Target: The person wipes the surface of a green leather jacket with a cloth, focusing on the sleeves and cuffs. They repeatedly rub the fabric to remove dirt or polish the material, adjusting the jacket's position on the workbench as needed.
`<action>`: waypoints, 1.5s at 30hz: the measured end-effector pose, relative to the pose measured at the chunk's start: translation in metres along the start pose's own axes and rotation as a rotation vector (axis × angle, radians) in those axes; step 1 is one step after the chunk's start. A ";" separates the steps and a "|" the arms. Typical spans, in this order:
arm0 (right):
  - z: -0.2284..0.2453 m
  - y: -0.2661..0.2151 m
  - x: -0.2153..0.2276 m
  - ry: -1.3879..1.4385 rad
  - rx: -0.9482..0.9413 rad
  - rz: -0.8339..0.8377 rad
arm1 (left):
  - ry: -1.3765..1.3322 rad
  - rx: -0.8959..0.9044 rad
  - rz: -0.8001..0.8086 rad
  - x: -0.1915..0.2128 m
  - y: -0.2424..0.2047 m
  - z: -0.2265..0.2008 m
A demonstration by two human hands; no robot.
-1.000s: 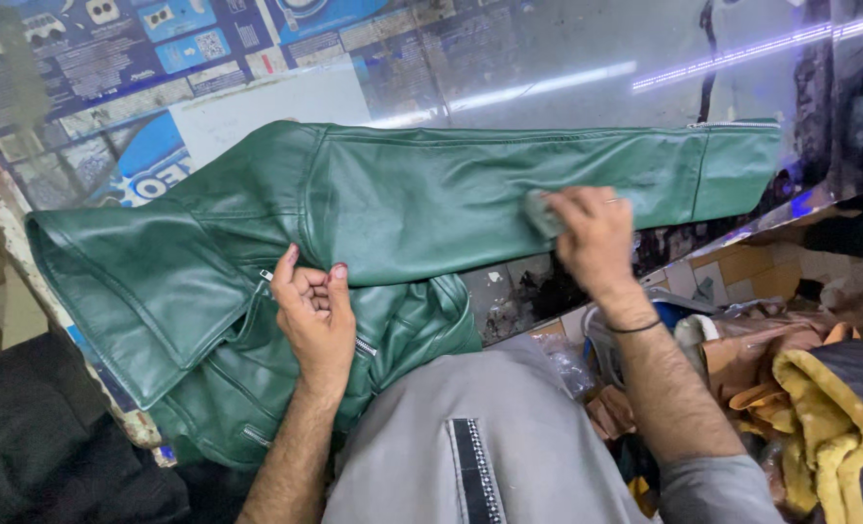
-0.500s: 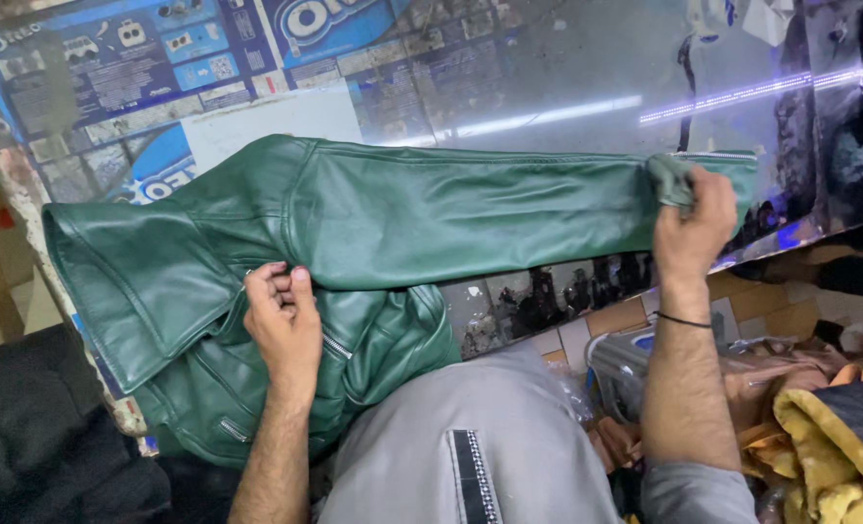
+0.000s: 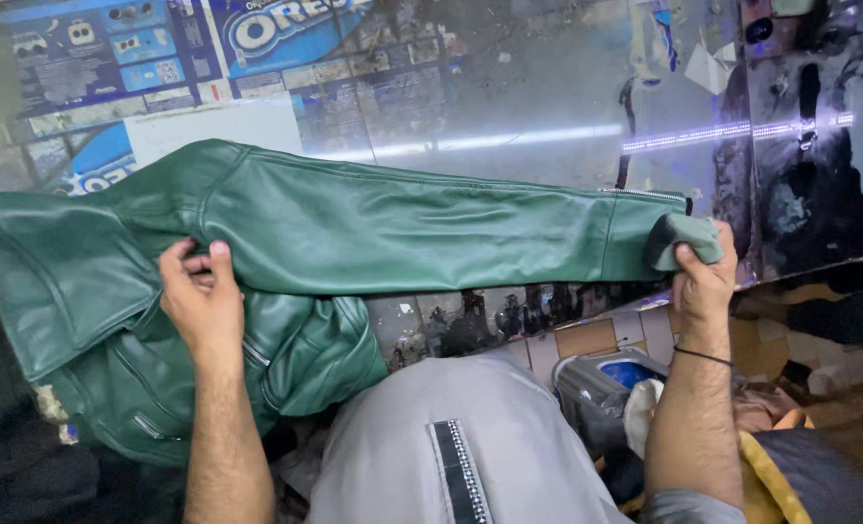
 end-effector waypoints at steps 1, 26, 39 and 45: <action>0.002 0.007 -0.002 0.029 -0.002 0.042 | 0.025 -0.050 -0.030 -0.005 0.004 -0.003; -0.054 0.090 0.056 0.458 -0.410 -0.140 | 0.211 -0.279 -0.228 -0.130 0.130 -0.069; 0.007 0.083 0.017 0.205 -0.061 0.201 | -0.996 0.560 0.030 -0.196 -0.126 -0.054; -0.015 0.089 0.019 0.123 -0.245 0.134 | -1.245 0.599 -0.269 -0.191 -0.082 0.000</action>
Point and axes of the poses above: each hand's wrist, its own y-axis towards the middle knuckle, its own x-axis out of the back of the hand, z = x × y, the point moved 9 cm from there along y, towards the middle knuckle, and after that the axes turned 1 degree about x, right-handed, at the moved point
